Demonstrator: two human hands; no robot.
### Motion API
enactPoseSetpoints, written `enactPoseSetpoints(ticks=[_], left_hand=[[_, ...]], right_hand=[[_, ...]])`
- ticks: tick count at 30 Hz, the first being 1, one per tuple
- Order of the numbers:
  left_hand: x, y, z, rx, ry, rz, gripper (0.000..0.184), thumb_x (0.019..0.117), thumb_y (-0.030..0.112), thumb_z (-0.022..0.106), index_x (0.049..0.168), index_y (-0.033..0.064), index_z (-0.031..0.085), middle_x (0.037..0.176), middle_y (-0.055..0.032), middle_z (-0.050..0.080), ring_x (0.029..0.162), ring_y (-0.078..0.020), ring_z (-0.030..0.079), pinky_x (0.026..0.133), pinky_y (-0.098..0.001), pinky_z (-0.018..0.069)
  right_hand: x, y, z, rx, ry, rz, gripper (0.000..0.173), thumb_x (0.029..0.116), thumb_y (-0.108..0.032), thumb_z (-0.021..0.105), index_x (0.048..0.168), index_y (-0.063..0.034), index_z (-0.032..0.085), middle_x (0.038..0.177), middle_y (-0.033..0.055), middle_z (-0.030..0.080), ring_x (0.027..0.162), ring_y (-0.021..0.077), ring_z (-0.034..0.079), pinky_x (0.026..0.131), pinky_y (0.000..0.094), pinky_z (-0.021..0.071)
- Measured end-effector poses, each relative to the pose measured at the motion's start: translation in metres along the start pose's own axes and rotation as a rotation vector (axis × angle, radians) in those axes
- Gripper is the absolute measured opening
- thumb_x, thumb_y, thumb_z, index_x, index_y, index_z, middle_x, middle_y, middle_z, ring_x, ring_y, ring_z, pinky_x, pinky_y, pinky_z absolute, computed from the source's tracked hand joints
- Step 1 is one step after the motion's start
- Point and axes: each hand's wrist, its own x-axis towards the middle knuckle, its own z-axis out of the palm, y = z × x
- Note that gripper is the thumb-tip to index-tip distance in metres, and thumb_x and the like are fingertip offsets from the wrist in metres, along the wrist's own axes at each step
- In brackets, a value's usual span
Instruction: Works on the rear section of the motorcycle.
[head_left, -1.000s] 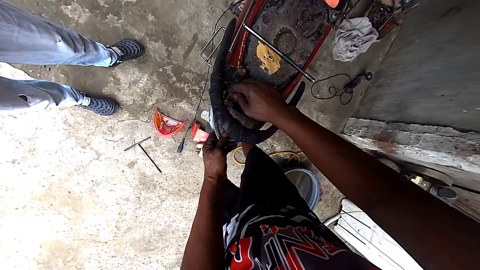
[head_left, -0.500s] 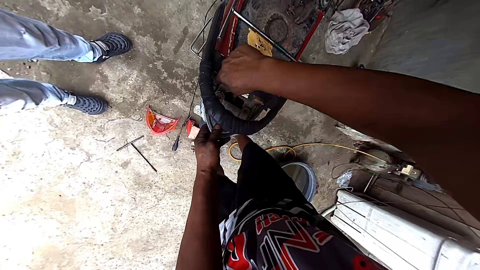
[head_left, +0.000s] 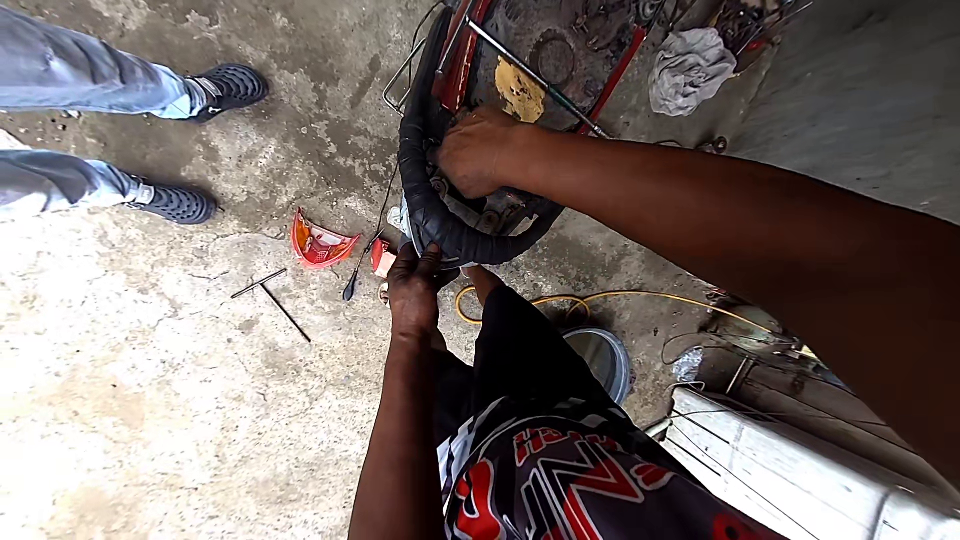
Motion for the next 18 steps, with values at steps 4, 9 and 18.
enactPoseSetpoints(ticks=[4,9,18], left_hand=[[-0.001,-0.001,-0.001,0.011,0.001,-0.002,0.022,0.1070,0.020,0.056,0.124,0.0078,0.061,0.108,-0.0118,0.070,0.091,-0.0246,0.073,0.078,-0.0456,0.0640],[0.000,-0.001,0.000,0.007,0.000,0.006,0.020,0.1068,0.019,0.056,0.121,0.0068,0.062,0.105,-0.0120,0.070,0.088,-0.0241,0.073,0.077,-0.0448,0.0643],[0.000,-0.001,-0.001,0.010,-0.001,0.005,0.020,0.1069,0.018,0.056,0.123,0.0080,0.062,0.107,-0.0115,0.070,0.090,-0.0242,0.073,0.078,-0.0456,0.0641]], right_hand=[[0.009,0.016,-0.002,0.053,0.013,-0.082,0.032,0.0917,-0.024,0.063,0.122,-0.0157,0.067,0.101,0.0148,0.068,0.102,0.0387,0.065,0.080,0.0640,0.0492],[0.007,0.016,-0.009,-0.117,0.043,-0.123,0.027,0.0895,-0.023,0.066,0.113,-0.0113,0.069,0.097,0.0148,0.067,0.098,0.0381,0.065,0.076,0.0594,0.0483],[-0.003,0.032,0.004,-0.074,0.139,-0.208,0.036,0.0998,-0.025,0.056,0.135,-0.0266,0.064,0.098,0.0122,0.069,0.098,0.0366,0.067,0.078,0.0590,0.0493]])
